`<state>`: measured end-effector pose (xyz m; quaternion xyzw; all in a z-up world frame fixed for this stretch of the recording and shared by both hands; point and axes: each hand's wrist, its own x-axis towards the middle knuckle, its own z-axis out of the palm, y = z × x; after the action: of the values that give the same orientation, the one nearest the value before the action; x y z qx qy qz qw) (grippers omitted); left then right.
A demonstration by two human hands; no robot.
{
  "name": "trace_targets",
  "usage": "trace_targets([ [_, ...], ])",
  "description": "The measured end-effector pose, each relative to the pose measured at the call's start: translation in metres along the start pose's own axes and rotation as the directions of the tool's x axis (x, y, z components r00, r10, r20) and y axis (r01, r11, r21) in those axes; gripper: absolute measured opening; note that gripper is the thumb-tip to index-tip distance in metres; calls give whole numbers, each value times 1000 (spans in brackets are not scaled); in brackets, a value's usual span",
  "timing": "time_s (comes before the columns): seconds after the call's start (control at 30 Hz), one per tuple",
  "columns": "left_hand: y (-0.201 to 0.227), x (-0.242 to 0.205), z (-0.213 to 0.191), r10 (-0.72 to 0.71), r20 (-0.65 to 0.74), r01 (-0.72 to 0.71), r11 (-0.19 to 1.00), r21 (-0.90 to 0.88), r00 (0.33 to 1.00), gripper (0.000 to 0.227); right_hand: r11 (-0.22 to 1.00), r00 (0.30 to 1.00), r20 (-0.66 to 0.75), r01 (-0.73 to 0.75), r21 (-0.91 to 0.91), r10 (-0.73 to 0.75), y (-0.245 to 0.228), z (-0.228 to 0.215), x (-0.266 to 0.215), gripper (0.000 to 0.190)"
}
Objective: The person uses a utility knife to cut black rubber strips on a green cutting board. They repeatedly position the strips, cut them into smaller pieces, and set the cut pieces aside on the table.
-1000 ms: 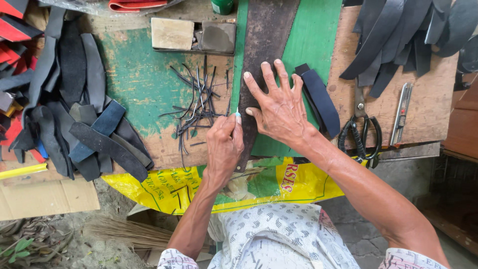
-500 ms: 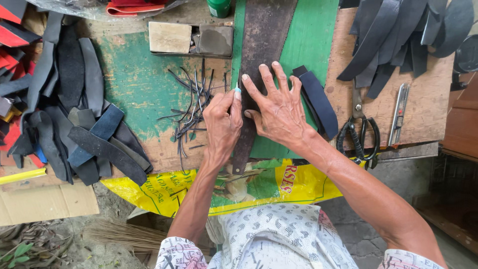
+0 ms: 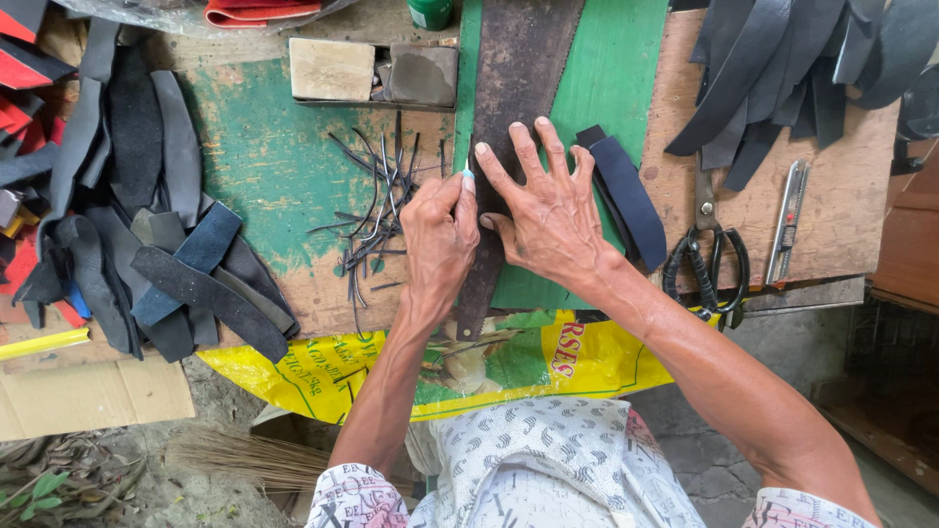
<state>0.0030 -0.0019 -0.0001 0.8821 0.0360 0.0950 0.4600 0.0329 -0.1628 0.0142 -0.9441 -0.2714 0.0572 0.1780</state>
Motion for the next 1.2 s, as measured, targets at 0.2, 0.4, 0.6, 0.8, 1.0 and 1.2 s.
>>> trace_targets([
  [0.2, -7, 1, 4, 45, 56, -48, 998, 46, 997, 9, 1000, 1000, -2, 18, 6, -18, 0, 0, 1, 84],
  [0.4, -11, -7, 7, 82, 39, -84, 995, 55, 996, 5, 1000, 1000, 1, 18, -16, -18, -2, -2, 0, 83],
  [0.6, -11, -12, 5, 42, 76, -48, 996, 73, 996, 7, 1000, 1000, 12, 12, -13, -12, 0, 1, 0, 82],
  [0.8, 6, -41, -13, -36, 63, 31, 996, 82, 997, 8, 1000, 1000, -4, 8, 7, -8, -1, -1, -1, 80],
  [1.0, 8, -31, -19, -213, -20, 214, 976, 40, 977, 15, 1000, 1000, -13, 2, 2, -2, 0, 0, -3, 80],
  [1.2, -12, -1, 6, -27, -34, 29, 997, 74, 999, 16, 1000, 1000, -12, 1, 6, -1, -1, -1, -2, 81],
])
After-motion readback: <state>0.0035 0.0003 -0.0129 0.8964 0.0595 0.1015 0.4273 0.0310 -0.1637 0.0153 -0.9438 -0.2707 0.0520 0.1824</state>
